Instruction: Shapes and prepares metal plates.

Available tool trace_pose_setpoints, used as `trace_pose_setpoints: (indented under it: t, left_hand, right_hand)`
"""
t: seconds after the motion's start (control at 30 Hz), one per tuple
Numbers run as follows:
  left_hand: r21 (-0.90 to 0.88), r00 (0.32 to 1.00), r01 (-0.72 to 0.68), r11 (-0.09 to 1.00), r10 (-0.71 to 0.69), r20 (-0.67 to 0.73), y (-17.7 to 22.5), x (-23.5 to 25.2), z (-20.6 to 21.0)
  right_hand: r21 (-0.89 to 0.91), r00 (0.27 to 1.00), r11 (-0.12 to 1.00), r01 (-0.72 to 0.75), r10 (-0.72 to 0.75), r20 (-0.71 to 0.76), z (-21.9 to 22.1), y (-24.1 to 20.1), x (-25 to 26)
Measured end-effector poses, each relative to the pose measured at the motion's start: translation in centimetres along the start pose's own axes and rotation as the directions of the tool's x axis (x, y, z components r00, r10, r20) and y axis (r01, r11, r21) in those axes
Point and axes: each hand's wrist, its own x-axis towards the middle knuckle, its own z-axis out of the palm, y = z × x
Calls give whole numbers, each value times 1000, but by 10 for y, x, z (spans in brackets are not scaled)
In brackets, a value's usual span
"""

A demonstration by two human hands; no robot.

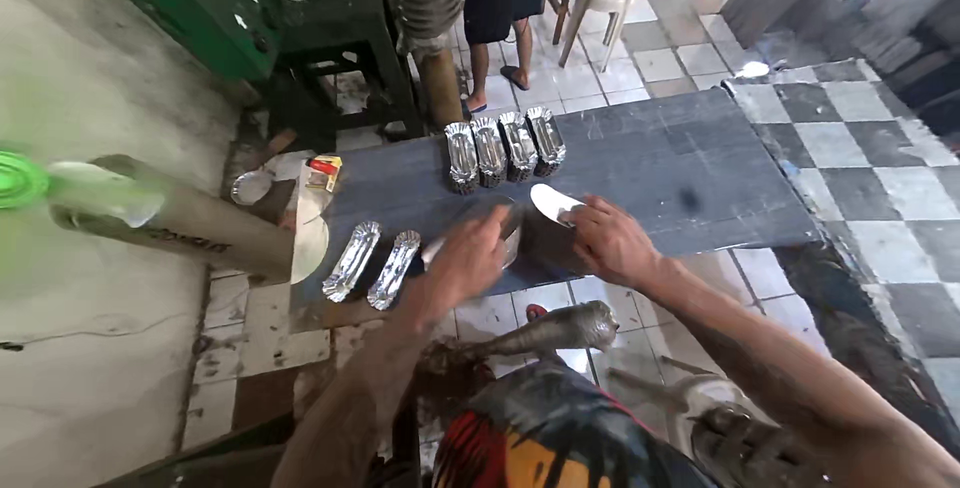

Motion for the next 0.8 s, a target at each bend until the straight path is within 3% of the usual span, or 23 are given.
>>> trace_pose_setpoints:
  t: [0.07, 0.1, 0.17, 0.2, 0.23, 0.27, 0.33, 0.4, 0.47, 0.5, 0.53, 0.57, 0.6, 0.63, 0.67, 0.7, 0.73, 0.77, 0.8]
  left_hand:
    - [-306, 975, -92, 948, 22, -223, 12, -38, 2]
    - [-557, 953, -122, 821, -61, -298, 14, -54, 9]
    - [-895, 924, -87, 438, -301, -237, 12, -70, 32]
    - [-959, 910, -36, 282, -387, -148, 7, -73, 47]
    - [-989, 895, 18, 150, -443, -51, 2, -77, 62]
    - [-997, 877, 64, 39, -479, 37, -1, -83, 74]
    - [-992, 858, 14, -122, -508, 74, 5, -94, 83]
    - [-936, 889, -243, -254, -444, -110, 16, -97, 100]
    - [-818, 924, -381, -432, -204, -323, 16, -85, 125]
    - [-819, 926, -377, -432, -168, -337, 13, -80, 134]
    - [-868, 937, -339, -362, -214, -277, 6, -78, 145]
    - [-951, 940, -222, -217, -306, -149, -4, -77, 162]
    - [-1000, 948, -6, 1, -319, -6, -22, -74, 182]
    - [-934, 952, 228, 275, -263, 155, -44, -66, 202]
    - [-766, 930, 368, 527, -220, 296, -66, -51, 229]
    - [-587, 894, 417, 694, -198, 401, -86, -32, 258]
    - [-453, 862, 435, 778, -214, 460, -101, -12, 285]
    - [-360, 827, 480, 800, -275, 491, -111, 5, 307]
    - [-282, 777, 550, 786, -358, 517, -114, 21, 319]
  right_hand:
    - [275, 982, 958, -85, 127, -139, -19, -43, -3]
    - [538, 959, 830, -149, 255, -127, -21, -65, -6]
    - [926, 861, 281, -254, 501, 84, -5, -105, -9]
    - [959, 801, 40, -280, 561, 211, 8, -122, -8]
    - [944, 768, -103, -314, 557, 316, 19, -134, -10]
    - [915, 772, -175, -363, 493, 400, 25, -139, -15]
    - [874, 846, -231, -427, 238, 477, 21, -128, -21]
    - [847, 911, -373, -379, 10, 413, 18, -119, -23]
    - [809, 938, -494, -319, -46, 342, 24, -119, -23]
    - [815, 936, -482, -322, -30, 352, 31, -112, -26]
    - [850, 923, -392, -353, 3, 385, 40, -99, -35]
    - [888, 901, -201, -413, 51, 431, 51, -82, -51]
    - [877, 881, 87, -473, 78, 467, 65, -60, -72]
    - [772, 861, 414, -482, 59, 505, 77, -38, -95]
    - [599, 802, 660, -454, 11, 597, 84, -21, -119]
    - [410, 677, 812, -416, -24, 735, 83, -9, -141]
    - [249, 513, 887, -388, -17, 858, 84, -3, -161]
    - [129, 358, 909, -397, 23, 934, 87, 1, -183]
    - [53, 249, 901, -431, 62, 967, 88, 0, -201]
